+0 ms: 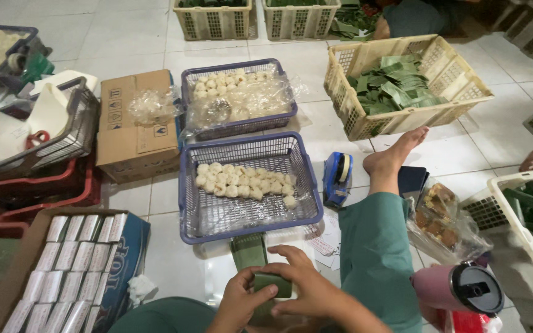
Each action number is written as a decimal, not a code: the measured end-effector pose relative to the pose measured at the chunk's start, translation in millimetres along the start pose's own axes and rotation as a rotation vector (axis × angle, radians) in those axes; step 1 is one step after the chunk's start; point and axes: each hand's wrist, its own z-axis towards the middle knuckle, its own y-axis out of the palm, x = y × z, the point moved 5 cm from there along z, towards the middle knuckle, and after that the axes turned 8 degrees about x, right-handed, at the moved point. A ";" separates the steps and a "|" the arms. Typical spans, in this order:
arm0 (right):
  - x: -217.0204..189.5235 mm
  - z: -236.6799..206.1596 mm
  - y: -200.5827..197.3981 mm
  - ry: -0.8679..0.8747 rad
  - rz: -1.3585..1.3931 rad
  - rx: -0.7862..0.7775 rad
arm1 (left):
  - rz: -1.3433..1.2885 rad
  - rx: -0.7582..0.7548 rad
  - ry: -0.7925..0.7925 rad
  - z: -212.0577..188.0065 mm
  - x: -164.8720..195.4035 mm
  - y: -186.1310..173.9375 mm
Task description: The person sits on the floor wrapping round dough pieces in green leaves, folding the leaf around each piece and placing the wrapped items into a basket. They also apply small labels to wrapped pieces and handle plastic wrap over a basket of dough pieces.
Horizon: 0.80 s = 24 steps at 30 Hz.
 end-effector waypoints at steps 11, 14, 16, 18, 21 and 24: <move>221.8 24.8 -142.7 1.219 0.320 0.770 | -0.144 0.017 -0.019 17.7 -14.9 -6.5; 224.6 37.4 -141.8 1.318 0.394 0.708 | -0.124 0.006 -0.014 24.3 -17.4 -5.4; 224.6 45.9 -139.7 1.297 0.460 0.759 | -0.140 0.017 -0.033 27.2 -19.1 -7.3; 227.0 46.9 -138.9 1.296 0.412 0.824 | -0.148 0.024 -0.039 29.7 -20.0 -9.9; 226.1 42.6 -137.2 1.061 0.419 0.998 | -0.127 0.040 -0.053 32.6 -21.2 -15.0; 222.1 28.2 -124.9 0.918 0.486 1.134 | -0.105 0.076 -0.100 33.8 -22.9 -19.2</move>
